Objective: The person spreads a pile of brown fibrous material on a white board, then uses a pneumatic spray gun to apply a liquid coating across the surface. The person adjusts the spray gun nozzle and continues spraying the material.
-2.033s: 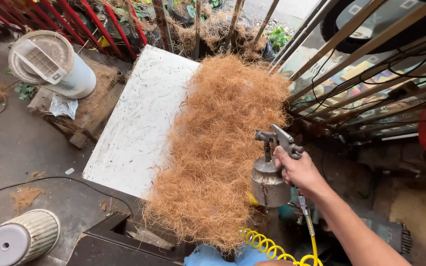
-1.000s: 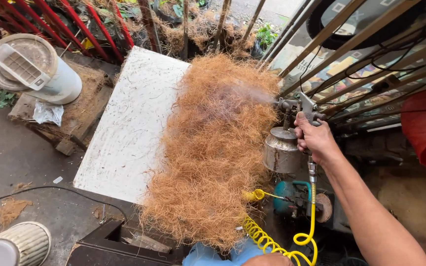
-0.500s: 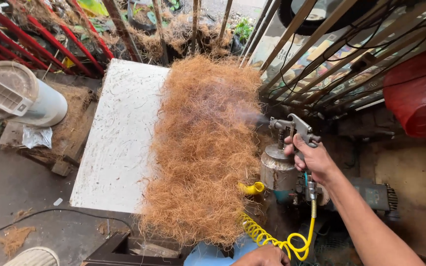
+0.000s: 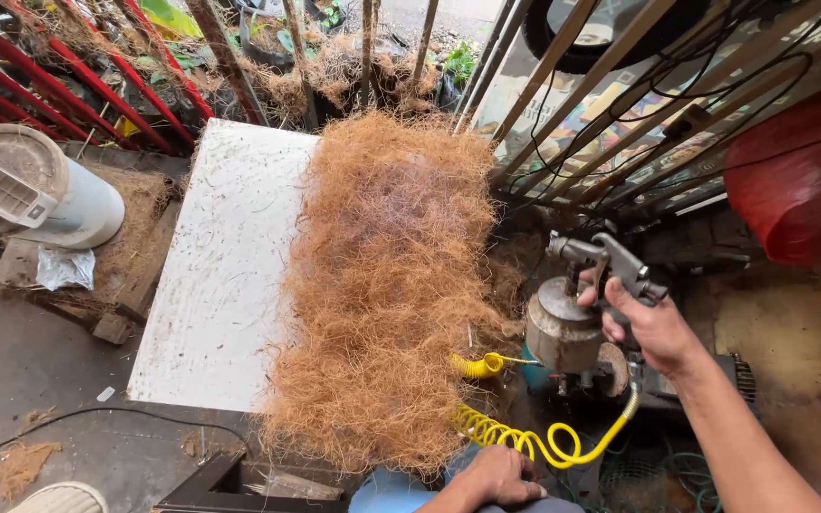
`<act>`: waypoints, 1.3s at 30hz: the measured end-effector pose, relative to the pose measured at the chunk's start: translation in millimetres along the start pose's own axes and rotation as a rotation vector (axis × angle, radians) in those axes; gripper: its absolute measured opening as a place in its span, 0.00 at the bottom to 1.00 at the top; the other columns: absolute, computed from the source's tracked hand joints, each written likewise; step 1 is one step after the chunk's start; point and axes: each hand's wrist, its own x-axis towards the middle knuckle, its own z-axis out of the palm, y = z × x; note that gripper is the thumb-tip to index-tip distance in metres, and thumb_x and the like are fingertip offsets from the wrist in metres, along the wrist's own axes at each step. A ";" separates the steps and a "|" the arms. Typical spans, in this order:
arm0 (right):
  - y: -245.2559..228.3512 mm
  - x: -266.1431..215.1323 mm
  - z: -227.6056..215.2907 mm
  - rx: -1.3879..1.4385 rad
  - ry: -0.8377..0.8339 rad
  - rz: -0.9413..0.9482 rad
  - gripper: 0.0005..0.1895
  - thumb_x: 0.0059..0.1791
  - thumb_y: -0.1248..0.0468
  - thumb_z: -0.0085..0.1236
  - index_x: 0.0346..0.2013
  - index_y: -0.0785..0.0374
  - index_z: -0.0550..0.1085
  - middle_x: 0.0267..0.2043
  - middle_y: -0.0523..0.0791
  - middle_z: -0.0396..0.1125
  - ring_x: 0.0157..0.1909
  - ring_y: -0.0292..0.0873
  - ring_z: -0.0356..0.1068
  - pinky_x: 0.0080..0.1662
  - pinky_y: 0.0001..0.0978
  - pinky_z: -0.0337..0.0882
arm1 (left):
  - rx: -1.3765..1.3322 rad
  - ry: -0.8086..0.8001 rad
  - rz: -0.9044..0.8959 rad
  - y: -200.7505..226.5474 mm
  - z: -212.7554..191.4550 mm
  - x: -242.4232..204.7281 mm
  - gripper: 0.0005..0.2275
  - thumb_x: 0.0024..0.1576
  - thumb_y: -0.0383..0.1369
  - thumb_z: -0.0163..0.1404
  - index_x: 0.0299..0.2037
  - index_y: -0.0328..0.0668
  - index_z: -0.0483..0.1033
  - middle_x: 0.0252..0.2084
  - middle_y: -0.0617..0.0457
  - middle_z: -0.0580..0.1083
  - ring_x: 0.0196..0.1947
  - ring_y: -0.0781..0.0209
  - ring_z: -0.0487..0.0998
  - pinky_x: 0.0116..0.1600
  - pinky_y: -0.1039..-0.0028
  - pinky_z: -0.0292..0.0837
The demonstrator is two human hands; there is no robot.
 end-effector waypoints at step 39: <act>37.6 33.6 -15.1 0.093 -0.046 0.081 0.24 0.55 0.55 0.46 0.49 0.77 0.72 0.35 0.58 0.72 0.10 0.34 0.52 0.16 0.28 0.60 | -1.733 1.220 -0.061 -71.0 -184.7 84.6 0.18 0.63 0.30 0.47 0.62 0.32 0.66 0.48 0.40 0.76 0.38 0.61 0.79 0.38 0.79 0.78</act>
